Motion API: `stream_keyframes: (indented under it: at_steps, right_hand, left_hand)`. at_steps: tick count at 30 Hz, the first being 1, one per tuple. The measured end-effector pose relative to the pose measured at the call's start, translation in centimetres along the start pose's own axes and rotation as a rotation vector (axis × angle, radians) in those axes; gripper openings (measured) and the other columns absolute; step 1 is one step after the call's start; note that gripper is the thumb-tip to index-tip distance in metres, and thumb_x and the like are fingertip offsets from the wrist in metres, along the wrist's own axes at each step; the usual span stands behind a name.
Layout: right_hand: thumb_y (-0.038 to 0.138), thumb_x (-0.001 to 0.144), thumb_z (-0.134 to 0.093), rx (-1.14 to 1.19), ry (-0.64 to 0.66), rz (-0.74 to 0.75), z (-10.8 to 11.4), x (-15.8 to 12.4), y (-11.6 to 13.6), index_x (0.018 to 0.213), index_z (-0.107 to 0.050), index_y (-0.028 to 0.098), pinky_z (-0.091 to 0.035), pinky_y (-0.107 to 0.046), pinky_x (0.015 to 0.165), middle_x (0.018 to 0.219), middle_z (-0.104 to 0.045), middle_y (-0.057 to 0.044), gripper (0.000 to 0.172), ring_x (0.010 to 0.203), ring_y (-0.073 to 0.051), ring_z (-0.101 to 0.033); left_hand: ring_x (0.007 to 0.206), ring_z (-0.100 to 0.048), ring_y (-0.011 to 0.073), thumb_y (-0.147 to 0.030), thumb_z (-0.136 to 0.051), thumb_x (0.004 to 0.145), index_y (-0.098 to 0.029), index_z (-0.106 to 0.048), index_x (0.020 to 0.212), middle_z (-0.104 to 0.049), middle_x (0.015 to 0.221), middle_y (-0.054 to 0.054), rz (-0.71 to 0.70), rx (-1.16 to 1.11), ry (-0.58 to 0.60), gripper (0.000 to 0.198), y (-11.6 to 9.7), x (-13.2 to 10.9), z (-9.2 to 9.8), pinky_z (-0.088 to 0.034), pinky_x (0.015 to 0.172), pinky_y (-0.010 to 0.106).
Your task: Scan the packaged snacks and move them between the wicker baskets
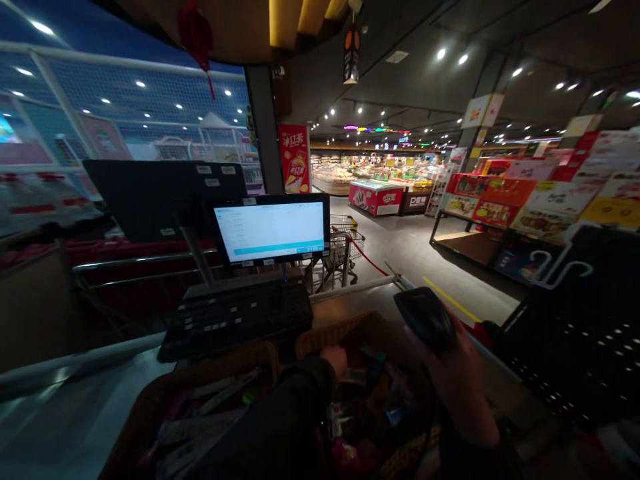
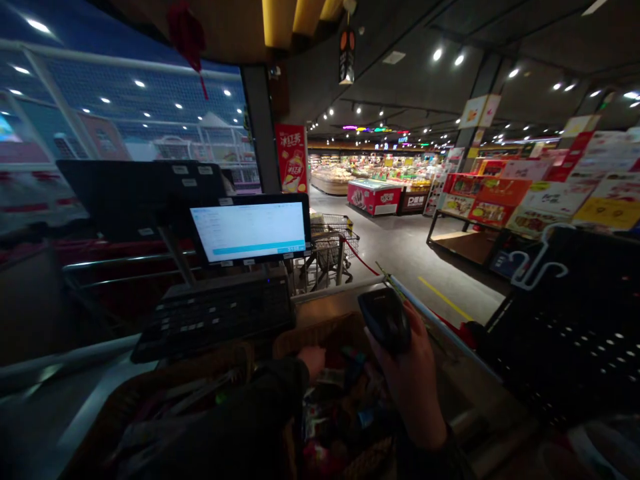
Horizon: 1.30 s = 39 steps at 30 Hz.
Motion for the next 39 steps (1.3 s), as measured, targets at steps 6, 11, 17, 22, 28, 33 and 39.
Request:
stream_keyframes:
  at_steps: [6, 11, 17, 22, 28, 33, 39]
  right_hand:
    - [0.051, 0.083, -0.066, -0.016, 0.038, -0.005, -0.5, 0.2, 0.4, 0.110, -0.066, 0.018, -0.053, -0.048, 0.096, 0.123, -0.066, -0.016, 0.043, 0.112, -0.033, -0.066]
    - [0.048, 0.083, -0.067, -0.015, 0.023, 0.033, 0.0, 0.0, 2.6, 0.110, -0.067, 0.018, -0.051, -0.051, 0.099, 0.122, -0.067, -0.016, 0.040, 0.117, -0.035, -0.064]
    - [0.042, 0.084, -0.068, 0.039, 0.044, 0.160, -0.2, -0.9, 6.6, 0.113, -0.068, 0.019, -0.051, -0.050, 0.102, 0.127, -0.065, -0.015, 0.037, 0.119, -0.033, -0.062]
    - [0.036, 0.086, -0.068, 0.118, 0.063, 0.293, -1.1, -2.3, 11.1, 0.111, -0.069, 0.021, -0.046, -0.053, 0.109, 0.134, -0.061, -0.013, 0.029, 0.129, -0.033, -0.055]
    - [0.028, 0.083, -0.071, 0.184, 0.184, 0.419, -3.2, -4.5, 15.7, 0.121, -0.066, 0.027, -0.037, -0.058, 0.117, 0.139, -0.056, -0.009, 0.038, 0.138, -0.033, -0.045]
    - [0.027, 0.083, -0.070, 0.179, 0.279, 0.426, -4.3, -6.4, 17.6, 0.123, -0.065, 0.025, -0.036, -0.060, 0.118, 0.143, -0.053, -0.010, 0.040, 0.143, -0.035, -0.039]
    - [0.024, 0.081, -0.071, 0.180, 0.352, 0.456, -5.3, -8.3, 19.5, 0.132, -0.058, 0.025, -0.031, -0.059, 0.121, 0.143, -0.053, -0.009, 0.053, 0.144, -0.034, -0.038]
  left_hand:
    - [0.141, -0.045, 0.0300, -0.030, -0.076, 0.076, -0.010, -0.068, 0.117, -0.047, 0.153, 0.018, -0.107, -0.019, -0.166, 0.046, -0.9, -1.9, 6.0, -0.038, 0.118, 0.036]
    - [0.153, -0.021, 0.0314, -0.034, -0.075, 0.076, -0.016, -0.067, 0.115, -0.032, 0.163, 0.012, -0.121, -0.002, -0.529, 0.043, 1.1, -8.1, 15.7, -0.020, 0.125, 0.051]
    - [0.154, -0.020, 0.0330, -0.035, -0.077, 0.077, -0.023, -0.072, 0.110, -0.033, 0.163, 0.010, -0.008, 0.119, -0.986, 0.035, 3.9, -18.8, 23.8, -0.018, 0.123, 0.057]
    - [0.153, -0.021, 0.0342, -0.040, -0.076, 0.080, -0.024, -0.073, 0.109, -0.034, 0.162, 0.010, 0.024, 0.209, -1.175, 0.033, 5.3, -24.4, 24.7, -0.017, 0.123, 0.060]
    - [0.151, -0.026, 0.0355, -0.043, -0.079, 0.078, -0.024, -0.073, 0.107, -0.039, 0.159, 0.010, 0.015, 0.236, -1.244, 0.035, 6.6, -28.4, 24.2, -0.019, 0.122, 0.060]
    - [0.151, -0.027, 0.0358, -0.042, -0.080, 0.076, -0.024, -0.073, 0.107, -0.039, 0.159, 0.011, 0.039, 0.220, -1.257, 0.036, 7.7, -30.7, 23.5, -0.021, 0.122, 0.059]
    - [0.151, -0.027, 0.0350, -0.042, -0.080, 0.077, -0.022, -0.072, 0.107, -0.038, 0.160, 0.011, 0.069, 0.195, -1.257, 0.036, 8.9, -32.6, 22.8, -0.023, 0.121, 0.058]
Point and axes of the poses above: each hand's wrist, its own x-axis towards the middle knuckle, its own z-axis out of the back of the hand, y = z × x, the point moved 7 cm from there along x, towards the middle knuckle
